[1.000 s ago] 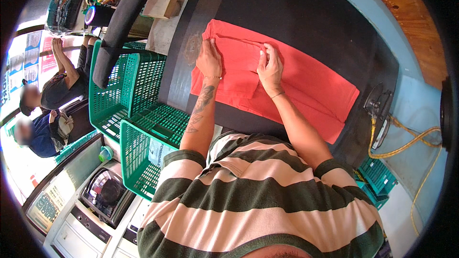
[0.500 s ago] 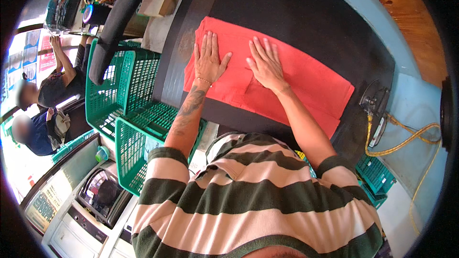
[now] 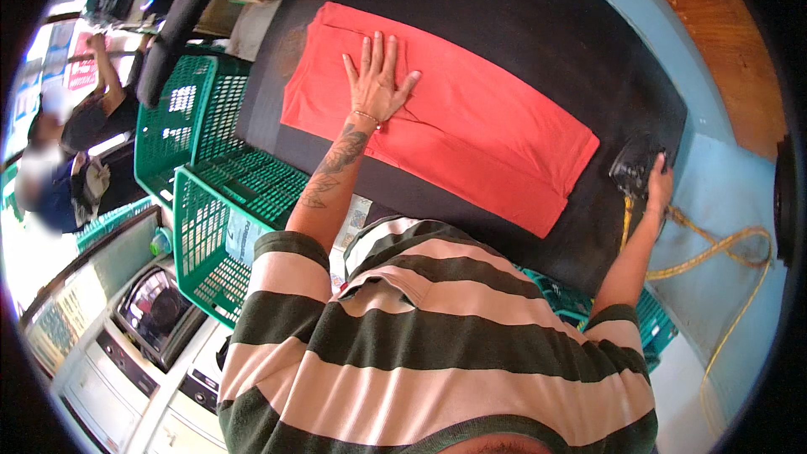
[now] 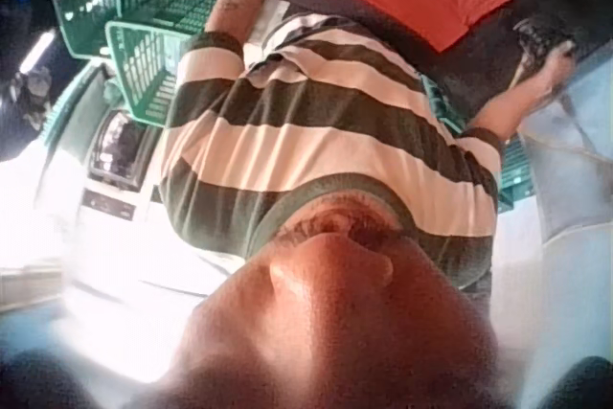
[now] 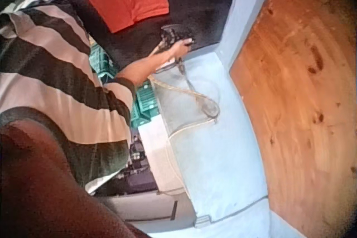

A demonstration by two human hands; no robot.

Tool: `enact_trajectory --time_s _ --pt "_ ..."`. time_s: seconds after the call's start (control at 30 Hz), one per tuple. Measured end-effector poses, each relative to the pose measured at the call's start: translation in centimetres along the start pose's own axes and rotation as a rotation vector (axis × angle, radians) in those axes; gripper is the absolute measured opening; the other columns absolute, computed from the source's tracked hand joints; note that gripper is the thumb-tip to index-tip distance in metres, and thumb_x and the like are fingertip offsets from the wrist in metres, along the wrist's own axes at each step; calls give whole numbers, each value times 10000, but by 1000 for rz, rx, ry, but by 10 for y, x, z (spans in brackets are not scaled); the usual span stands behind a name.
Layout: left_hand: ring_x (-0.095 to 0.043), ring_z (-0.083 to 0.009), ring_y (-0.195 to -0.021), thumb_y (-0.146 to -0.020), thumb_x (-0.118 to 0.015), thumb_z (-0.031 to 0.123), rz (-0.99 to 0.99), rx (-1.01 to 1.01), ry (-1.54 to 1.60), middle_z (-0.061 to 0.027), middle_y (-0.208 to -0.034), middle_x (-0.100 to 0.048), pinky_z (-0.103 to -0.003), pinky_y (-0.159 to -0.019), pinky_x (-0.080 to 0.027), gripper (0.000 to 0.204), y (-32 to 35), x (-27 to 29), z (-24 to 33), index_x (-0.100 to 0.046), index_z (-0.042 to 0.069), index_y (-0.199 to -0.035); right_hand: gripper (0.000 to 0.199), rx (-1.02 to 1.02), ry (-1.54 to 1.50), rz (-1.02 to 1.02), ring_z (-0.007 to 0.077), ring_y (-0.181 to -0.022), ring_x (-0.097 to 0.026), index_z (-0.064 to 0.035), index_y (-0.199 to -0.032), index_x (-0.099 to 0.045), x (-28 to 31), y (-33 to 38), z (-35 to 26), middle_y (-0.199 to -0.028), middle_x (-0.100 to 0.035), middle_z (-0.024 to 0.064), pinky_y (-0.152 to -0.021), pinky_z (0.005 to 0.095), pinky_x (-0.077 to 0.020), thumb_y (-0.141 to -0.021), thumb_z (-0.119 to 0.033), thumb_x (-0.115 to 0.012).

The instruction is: The person irons a pink shirt on a table, folding the garment between presses, and then places it into a green basket.

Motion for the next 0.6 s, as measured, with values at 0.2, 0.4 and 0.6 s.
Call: enact_trajectory --time_s 0.2,0.4,0.6 --pt "-109 -346 -1549 -1020 -459 510 -83 146 118 -167 -1657 -204 -632 -1201 -23 727 37 17 -10 -291 69 -1573 683 -513 -652 -449 131 -444 -467 -42 -836 -556 17 -1 -48 -593 -500 19 -405 286 -404 -807 -708 -706" --pt "-209 -342 -1527 -1046 -462 358 108 254 43 -127 -1622 -319 -580 -1207 -159 564 56 58 -119 -392 81 -1532 560 10 -572 -650 108 -493 -529 -49 -907 -627 77 84 -243 -650 -584 35 -450 278 -420 -841 -592 -746" --pt "-298 -344 -1489 -1040 -481 290 98 138 97 -108 -1565 -421 -554 -1198 -204 505 82 79 -162 -440 110 -1510 505 827 -671 -754 297 -796 -743 -39 -1099 -719 59 247 -520 -953 -746 184 -714 406 -561 -854 -480 -734"
Point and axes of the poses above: each hand's wrist, its own y-axis away from the middle knuckle, its own x-axis out of the back of the hand, z = x × y, the point moved 2 cm from there along -y, towards the middle knuckle
